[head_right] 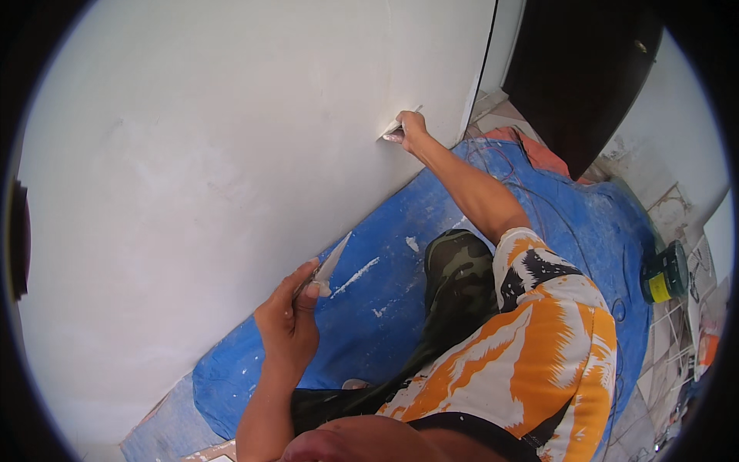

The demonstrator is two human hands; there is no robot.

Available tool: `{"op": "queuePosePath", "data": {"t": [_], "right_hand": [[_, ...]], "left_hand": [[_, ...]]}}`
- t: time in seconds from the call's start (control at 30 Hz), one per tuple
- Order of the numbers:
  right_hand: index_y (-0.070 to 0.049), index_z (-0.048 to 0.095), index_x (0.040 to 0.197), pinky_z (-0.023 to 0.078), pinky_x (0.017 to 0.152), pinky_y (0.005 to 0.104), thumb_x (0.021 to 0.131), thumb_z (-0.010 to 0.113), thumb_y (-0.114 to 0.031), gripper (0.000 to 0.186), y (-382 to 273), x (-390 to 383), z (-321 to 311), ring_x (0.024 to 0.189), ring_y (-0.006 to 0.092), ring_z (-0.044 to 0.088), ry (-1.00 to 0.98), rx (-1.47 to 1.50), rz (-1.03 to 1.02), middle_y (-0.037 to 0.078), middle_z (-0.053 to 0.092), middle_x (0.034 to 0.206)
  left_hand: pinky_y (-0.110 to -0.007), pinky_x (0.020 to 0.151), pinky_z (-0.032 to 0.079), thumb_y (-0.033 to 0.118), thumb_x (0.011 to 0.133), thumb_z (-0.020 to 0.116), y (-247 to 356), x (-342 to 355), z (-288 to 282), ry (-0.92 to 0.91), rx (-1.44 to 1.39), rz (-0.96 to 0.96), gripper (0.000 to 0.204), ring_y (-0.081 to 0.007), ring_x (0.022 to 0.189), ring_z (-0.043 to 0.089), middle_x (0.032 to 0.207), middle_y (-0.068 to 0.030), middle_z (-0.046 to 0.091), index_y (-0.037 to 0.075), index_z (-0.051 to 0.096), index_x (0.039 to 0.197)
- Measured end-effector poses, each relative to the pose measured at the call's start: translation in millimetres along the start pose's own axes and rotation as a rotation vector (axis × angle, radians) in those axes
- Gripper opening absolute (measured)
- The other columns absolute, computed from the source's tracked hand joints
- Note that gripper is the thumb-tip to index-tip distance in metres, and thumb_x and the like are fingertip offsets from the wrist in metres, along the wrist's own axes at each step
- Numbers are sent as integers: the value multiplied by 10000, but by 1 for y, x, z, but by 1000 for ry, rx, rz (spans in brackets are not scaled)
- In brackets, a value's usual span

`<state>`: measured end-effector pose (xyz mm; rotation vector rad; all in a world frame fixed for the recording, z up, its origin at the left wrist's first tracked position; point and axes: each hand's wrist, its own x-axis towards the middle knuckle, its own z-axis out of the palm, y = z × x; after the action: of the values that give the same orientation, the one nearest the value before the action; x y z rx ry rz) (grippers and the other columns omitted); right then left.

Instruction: The person applies white wall compound to a vertical wall using a small hand trowel and a larger hawk. They repeatedly scoop compound from the hawk and spread it in smooth strokes along the wall surface, occasionally scraping excess back onto the hawk.

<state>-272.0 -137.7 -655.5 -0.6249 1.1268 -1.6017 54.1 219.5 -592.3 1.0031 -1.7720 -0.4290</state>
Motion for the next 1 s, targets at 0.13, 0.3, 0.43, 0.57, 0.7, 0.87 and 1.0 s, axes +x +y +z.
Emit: {"op": "queuePosePath", "data": {"t": [0.13,0.3,0.43,0.57,0.7,0.87,1.0], "right_hand": [[44,499,1017,637,651,476,827,540,-62,222,-118,-18,60,814,325,657,-19,-143,-233,186,570,978],[102,537,1057,589,585,521,826,546,-70,288,-269,-48,149,673,357,642,-43,-524,-571,234,618,831],[93,543,1037,597,720,576,851,543,-70,247,-353,-74,193,801,404,666,-169,-739,-561,281,630,966],[79,514,1045,611,704,568,839,533,-51,244,-302,-83,114,832,392,672,-159,-348,-694,240,607,988],[5,526,1009,616,715,559,814,528,-44,201,-107,-50,-5,814,365,674,-240,12,-184,178,592,959],[-12,511,1094,573,805,608,780,525,-55,317,50,-2,-45,963,397,639,125,-43,325,184,585,1043],[24,476,1121,591,809,597,819,488,-21,306,3,1,-4,981,410,632,-67,78,195,229,551,1113]], "left_hand": [[-280,718,527,118,957,634,13,-12,-5,-134,-78,-109,248,-190,801,695,942,-163,724,13,667,1180],[-292,732,540,74,955,618,21,-13,-3,-146,-135,-57,232,-228,828,716,978,-187,724,12,666,1173],[-291,765,540,57,953,614,22,-17,-1,-103,-146,-61,225,-214,856,715,989,-185,723,-3,663,1165],[-289,733,548,41,934,640,20,-20,-2,-27,-139,-100,243,-211,845,722,970,-165,726,19,656,1176],[-254,785,490,163,993,603,18,-12,-4,22,-213,-269,270,-107,850,612,932,-83,703,-37,643,1169],[-241,754,467,242,995,611,9,-3,6,42,-231,-415,319,-87,806,562,878,-37,675,-42,651,1135],[-230,744,460,248,990,619,6,-10,12,-17,-158,-435,316,-80,799,559,859,-26,671,-35,657,1126]]}}
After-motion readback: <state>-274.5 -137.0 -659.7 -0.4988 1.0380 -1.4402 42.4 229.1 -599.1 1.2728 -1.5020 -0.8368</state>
